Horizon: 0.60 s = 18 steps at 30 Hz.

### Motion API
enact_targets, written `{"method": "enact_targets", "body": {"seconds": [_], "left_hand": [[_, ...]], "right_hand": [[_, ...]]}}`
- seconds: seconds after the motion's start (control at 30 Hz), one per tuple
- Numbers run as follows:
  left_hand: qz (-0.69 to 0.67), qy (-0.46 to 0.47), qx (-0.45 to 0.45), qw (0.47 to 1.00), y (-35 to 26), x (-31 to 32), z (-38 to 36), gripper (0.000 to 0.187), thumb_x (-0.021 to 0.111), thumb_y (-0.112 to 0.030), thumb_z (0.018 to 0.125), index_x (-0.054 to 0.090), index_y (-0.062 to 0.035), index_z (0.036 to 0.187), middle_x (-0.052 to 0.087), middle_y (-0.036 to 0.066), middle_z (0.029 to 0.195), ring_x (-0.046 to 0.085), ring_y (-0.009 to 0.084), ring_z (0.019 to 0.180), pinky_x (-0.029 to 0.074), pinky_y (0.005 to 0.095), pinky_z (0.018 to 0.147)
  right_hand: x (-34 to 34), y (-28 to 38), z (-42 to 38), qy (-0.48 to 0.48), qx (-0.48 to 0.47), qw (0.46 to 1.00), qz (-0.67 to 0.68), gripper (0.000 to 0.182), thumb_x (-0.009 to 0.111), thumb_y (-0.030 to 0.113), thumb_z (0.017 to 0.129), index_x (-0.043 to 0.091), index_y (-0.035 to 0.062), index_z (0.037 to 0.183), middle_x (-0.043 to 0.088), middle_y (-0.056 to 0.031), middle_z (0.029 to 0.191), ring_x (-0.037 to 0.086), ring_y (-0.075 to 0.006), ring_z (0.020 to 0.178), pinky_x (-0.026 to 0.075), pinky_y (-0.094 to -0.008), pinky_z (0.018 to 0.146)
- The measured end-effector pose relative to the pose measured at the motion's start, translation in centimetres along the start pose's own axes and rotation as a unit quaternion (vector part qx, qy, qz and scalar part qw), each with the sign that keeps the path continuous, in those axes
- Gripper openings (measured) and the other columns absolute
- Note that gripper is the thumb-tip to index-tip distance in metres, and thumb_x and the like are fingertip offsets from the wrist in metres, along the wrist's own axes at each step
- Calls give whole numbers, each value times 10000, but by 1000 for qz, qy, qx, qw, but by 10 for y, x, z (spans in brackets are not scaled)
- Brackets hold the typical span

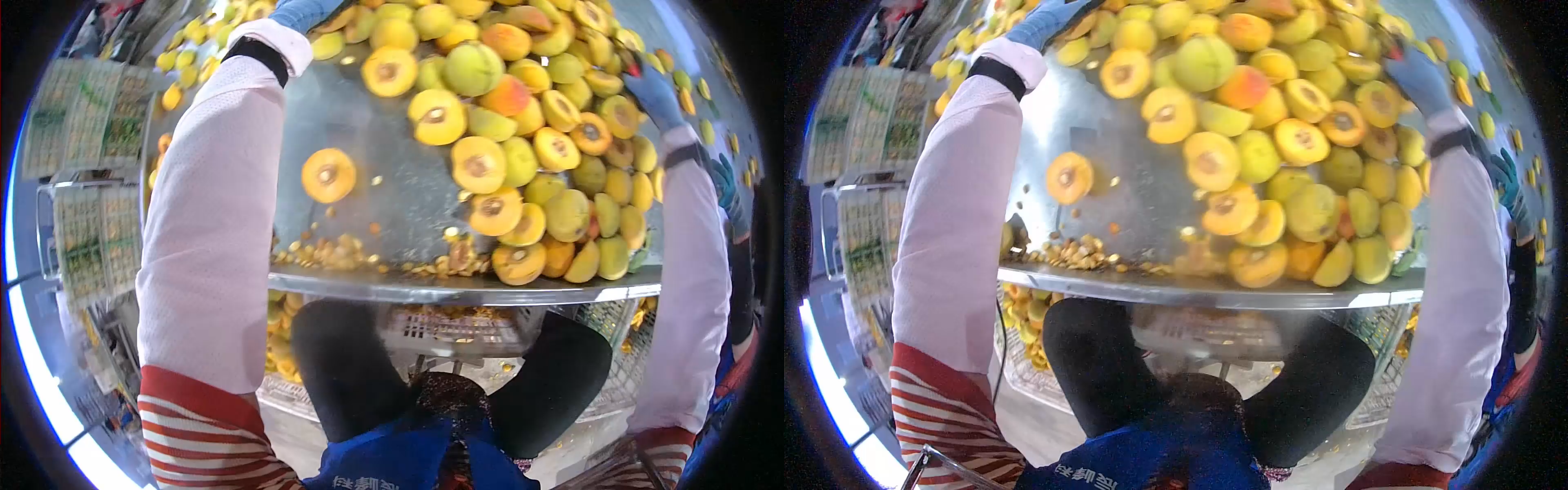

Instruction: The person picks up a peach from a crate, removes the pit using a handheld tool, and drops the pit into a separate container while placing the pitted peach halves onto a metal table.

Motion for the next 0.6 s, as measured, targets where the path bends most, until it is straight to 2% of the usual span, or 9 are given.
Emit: {"method": "enact_targets", "body": {"seconds": [0.03, 0.1, 0.17, 0.2, 0.3, 0.43, 0.47, 0.53, 0.6], "left_hand": [[43, 16, 6, 999, -4, 4, 10, 575, 548, -470, 822, 532, -22, 1183, 549, 195, 1181, 501, 304, 1122, 380, 363, 953], [-7, -9, 31, 999, 2, 18, 14, 551, 507, -496, 834, 534, -96, 1212, 542, 198, 1193, 504, 285, 1123, 372, 365, 963], [17, 18, -10, 1000, 11, 30, 18, 567, 578, -516, 795, 502, -174, 1240, 581, 171, 1123, 551, 285, 1058, 423, 363, 891], [62, 33, -5, 998, -8, 28, 3, 627, 549, -590, 771, 446, -241, 1281, 547, 191, 1172, 492, 328, 1138, 389, 389, 941], [-7, 41, 16, 999, -14, 31, -22, 702, 605, -605, 706, 411, -284, 1299, 545, 170, 1185, 474, 371, 1145, 384, 409, 954], [-65, 46, 89, 993, -32, 11, -88, 572, 628, -485, 745, 496, -202, 1224, 570, 154, 1152, 527, 320, 1085, 405, 377, 932], [-129, 38, 156, 979, -40, 7, -111, 543, 636, -422, 763, 495, -188, 1231, 571, 150, 1156, 540, 300, 1074, 412, 361, 922], [-131, 124, 29, 983, -52, -4, -160, 530, 616, -409, 795, 478, -186, 1257, 561, 147, 1182, 525, 291, 1107, 408, 351, 924], [-81, 123, -39, 988, -54, -14, -196, 537, 600, -443, 800, 479, -197, 1262, 580, 149, 1149, 546, 301, 1072, 423, 364, 901]], "right_hand": [[-13, 27, 2, 44, 40, 997, 54, 516, 529, 325, 738, 506, -8, 1132, 614, -261, 914, 602, -379, 894, 459, -438, 800], [19, 17, 27, -43, 3, 997, 59, 518, 606, 303, 707, 541, -13, 1114, 628, -207, 929, 610, -323, 877, 464, -379, 807], [16, 52, 20, 1, -17, 983, 185, 535, 627, 309, 697, 541, 1, 1127, 628, -178, 963, 602, -288, 903, 459, -361, 807], [14, 71, 15, 24, -22, 968, 247, 544, 638, 313, 692, 542, 8, 1133, 628, -163, 980, 598, -271, 916, 456, -351, 806], [9, 131, -14, 30, -85, 961, 260, 569, 614, 301, 678, 510, 62, 1184, 610, -209, 1002, 581, -340, 955, 451, -389, 834], [-7, 189, -62, 98, -135, 960, 225, 616, 573, 268, 706, 415, 134, 1286, 591, -206, 1047, 558, -366, 989, 439, -427, 860], [-19, 203, -75, 108, -156, 958, 216, 600, 597, 273, 701, 442, 123, 1261, 597, -200, 1040, 564, -361, 982, 446, -412, 851], [-44, 218, -100, 114, -183, 954, 207, 571, 618, 283, 703, 474, 111, 1228, 604, -195, 1020, 567, -361, 968, 452, -403, 838], [-65, 223, -123, 108, -191, 954, 203, 543, 614, 293, 717, 483, 112, 1212, 607, -196, 995, 563, -371, 955, 452, -416, 828]]}}
Point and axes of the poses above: each hand's wrist, its own z-axis towards the middle knuckle, its own x-axis out of the palm, y = z × x, the point moved 1 cm from there along z, towards the middle knuckle
